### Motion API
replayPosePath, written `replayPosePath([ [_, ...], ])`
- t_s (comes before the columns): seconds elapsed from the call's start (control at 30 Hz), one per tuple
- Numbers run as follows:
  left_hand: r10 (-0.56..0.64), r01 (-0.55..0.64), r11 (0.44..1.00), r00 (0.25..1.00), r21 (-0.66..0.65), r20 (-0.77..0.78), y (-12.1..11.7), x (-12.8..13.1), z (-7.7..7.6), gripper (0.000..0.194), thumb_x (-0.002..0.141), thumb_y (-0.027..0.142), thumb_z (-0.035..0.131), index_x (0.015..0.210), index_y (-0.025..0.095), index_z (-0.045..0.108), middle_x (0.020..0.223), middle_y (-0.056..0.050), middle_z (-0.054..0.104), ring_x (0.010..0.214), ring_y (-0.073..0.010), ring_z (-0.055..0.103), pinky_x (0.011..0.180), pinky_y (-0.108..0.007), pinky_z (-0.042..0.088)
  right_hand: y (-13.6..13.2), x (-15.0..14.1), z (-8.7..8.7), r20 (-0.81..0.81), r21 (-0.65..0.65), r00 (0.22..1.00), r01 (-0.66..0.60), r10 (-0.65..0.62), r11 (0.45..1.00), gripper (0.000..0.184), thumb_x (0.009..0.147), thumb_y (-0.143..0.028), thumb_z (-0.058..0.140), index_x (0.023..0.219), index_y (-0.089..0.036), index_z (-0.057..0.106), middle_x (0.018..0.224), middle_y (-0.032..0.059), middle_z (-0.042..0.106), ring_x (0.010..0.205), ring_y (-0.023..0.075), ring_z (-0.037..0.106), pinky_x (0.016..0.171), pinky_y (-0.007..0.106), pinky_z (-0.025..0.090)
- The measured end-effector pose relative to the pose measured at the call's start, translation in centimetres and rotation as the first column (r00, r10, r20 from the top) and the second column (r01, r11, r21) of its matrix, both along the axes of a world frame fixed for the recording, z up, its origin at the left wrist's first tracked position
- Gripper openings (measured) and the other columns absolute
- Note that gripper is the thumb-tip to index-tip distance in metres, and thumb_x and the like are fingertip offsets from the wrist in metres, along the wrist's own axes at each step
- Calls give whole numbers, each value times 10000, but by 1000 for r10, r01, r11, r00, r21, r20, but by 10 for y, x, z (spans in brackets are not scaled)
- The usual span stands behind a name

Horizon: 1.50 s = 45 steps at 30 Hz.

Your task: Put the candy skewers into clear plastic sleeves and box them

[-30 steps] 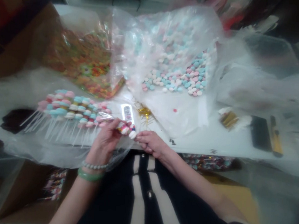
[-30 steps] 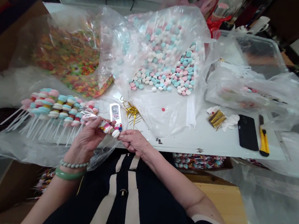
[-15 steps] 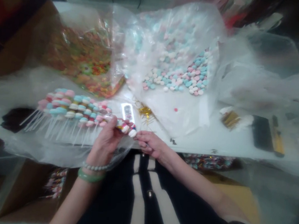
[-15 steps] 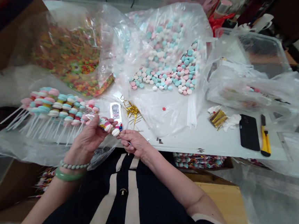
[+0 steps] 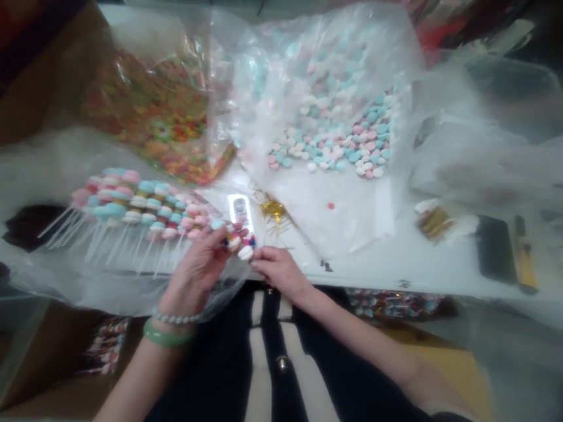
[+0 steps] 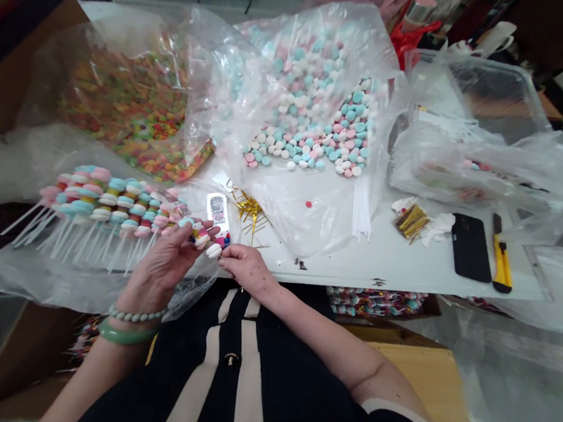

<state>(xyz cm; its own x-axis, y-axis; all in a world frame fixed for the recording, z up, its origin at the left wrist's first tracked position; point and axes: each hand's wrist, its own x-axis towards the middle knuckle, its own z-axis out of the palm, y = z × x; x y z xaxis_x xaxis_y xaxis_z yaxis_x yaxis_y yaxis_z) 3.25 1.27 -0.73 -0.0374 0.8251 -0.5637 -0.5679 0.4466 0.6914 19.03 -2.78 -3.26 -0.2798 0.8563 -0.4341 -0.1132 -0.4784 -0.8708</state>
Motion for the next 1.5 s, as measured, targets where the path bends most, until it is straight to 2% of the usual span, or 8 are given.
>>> replayPosePath([
  [0.17,48,-46,997,998,61,-27,-4,8,-13,131,794,140,757,891,141,669,936,-95,739,831,-202,721,790,-334,588,4,-6,3,148,107,987,43,-58,993,98,698,-240,600,625,-191,558,559,-62,477,569,99,423,558,217,343],
  [0.37,-92,98,994,989,-47,111,3,-5,-6,194,784,214,781,932,118,701,1022,-143,723,924,-272,714,833,-404,593,6,-8,6,-4,19,1000,9,-9,1000,79,730,-259,598,694,-188,594,544,-71,442,506,84,387,507,208,326],
  [0.57,-88,66,992,972,103,216,14,-17,4,348,781,439,798,995,180,710,1110,-122,717,1134,-331,648,909,-497,567,10,-7,10,-113,-90,993,-38,27,995,83,711,-266,618,721,-185,603,508,-80,436,433,62,337,408,183,227],
  [0.77,22,-40,992,989,123,145,15,-5,-4,250,759,384,829,770,182,682,815,-36,716,859,-239,722,874,-419,590,18,-10,8,-205,-174,979,-49,12,984,89,687,-248,632,696,-176,580,479,-83,448,383,43,284,350,174,157],
  [1.03,108,-104,993,990,-54,87,8,6,0,246,870,344,723,721,158,667,735,-46,694,728,-207,714,740,-363,601,17,-17,8,-228,-263,967,48,-110,964,118,702,-240,658,721,-180,558,486,-94,447,359,29,252,348,171,134],
  [1.2,19,-20,1000,998,11,61,10,-5,-3,180,805,302,791,791,146,703,820,-84,735,815,-235,723,793,-366,595,19,-11,6,-187,-290,974,69,-128,954,89,719,-220,650,767,-165,599,464,-92,436,356,35,245,350,178,116],
  [1.37,60,-42,966,996,256,-62,7,-2,-13,316,654,335,901,829,156,708,805,-52,730,813,-202,710,737,-294,575,20,-13,7,-130,-293,982,91,-134,952,77,689,-201,640,746,-162,604,433,-101,410,359,37,251,362,180,119],
  [1.5,56,-18,971,987,239,-153,1,7,-19,382,630,324,910,895,146,702,805,-42,725,773,-188,707,742,-304,570,15,-18,7,-78,-176,990,100,-116,979,35,697,-196,616,693,-168,597,458,-88,432,402,52,350,399,181,212],
])
